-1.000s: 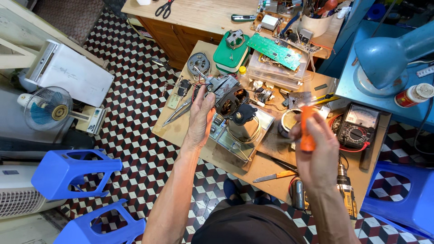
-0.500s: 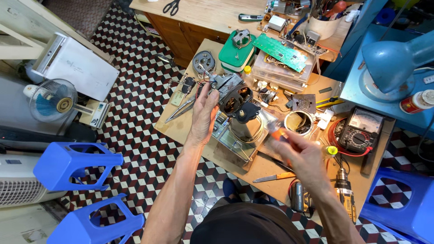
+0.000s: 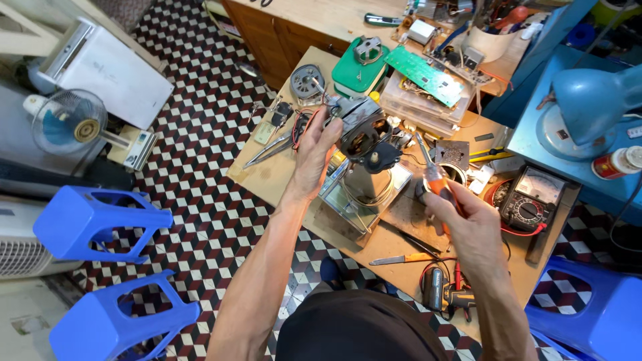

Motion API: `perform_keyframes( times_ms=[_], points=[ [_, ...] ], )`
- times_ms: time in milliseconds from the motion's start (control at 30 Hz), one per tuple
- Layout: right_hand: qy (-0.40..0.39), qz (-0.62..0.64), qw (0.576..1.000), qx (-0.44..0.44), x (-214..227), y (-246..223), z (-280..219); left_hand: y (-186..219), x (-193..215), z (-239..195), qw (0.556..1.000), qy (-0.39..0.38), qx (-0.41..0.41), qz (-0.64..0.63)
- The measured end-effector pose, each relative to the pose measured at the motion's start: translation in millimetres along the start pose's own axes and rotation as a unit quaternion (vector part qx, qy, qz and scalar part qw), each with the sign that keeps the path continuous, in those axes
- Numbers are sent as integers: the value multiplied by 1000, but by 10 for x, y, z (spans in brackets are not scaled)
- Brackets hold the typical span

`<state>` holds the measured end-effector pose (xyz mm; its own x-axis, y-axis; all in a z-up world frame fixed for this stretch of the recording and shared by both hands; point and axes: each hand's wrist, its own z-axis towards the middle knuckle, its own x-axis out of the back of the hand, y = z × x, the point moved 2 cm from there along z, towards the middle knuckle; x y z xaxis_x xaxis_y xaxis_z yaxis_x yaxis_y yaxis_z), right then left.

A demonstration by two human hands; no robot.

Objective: The person uses a cordless drill to rotate the shaft of a disassembled motor or fan component, then switches to a screwdriver to adjust internal parts. The person repeatedly rotates the component by hand and with tools while working at a cluttered workbench.

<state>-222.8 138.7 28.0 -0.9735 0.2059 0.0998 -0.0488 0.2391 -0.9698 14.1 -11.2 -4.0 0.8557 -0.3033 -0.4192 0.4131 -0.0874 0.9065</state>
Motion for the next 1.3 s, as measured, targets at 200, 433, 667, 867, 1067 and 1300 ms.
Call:
perform_keyframes(
  times_ms=[200, 433, 667, 867, 1067, 1300],
  points=[
    [11, -40, 999, -4, 34, 21, -317, 6, -30, 19, 1000, -22, -14, -2],
    [-4, -109, 994, 28, -184, 53, -521, -71, -48, 59, 999, -13, -37, 8],
    [24, -67, 997, 35, -294, 14, -453, -52, -94, 92, 998, -10, -53, 16],
    [34, -104, 993, 44, -343, -26, -399, -47, -109, 105, 998, -25, -51, 15],
    [44, -125, 990, 45, -391, -42, -413, -61, -108, 102, 998, -28, -49, 41],
    [61, -170, 982, 52, -394, -23, -438, -78, -98, 133, 998, -32, -43, 37]
  ],
)
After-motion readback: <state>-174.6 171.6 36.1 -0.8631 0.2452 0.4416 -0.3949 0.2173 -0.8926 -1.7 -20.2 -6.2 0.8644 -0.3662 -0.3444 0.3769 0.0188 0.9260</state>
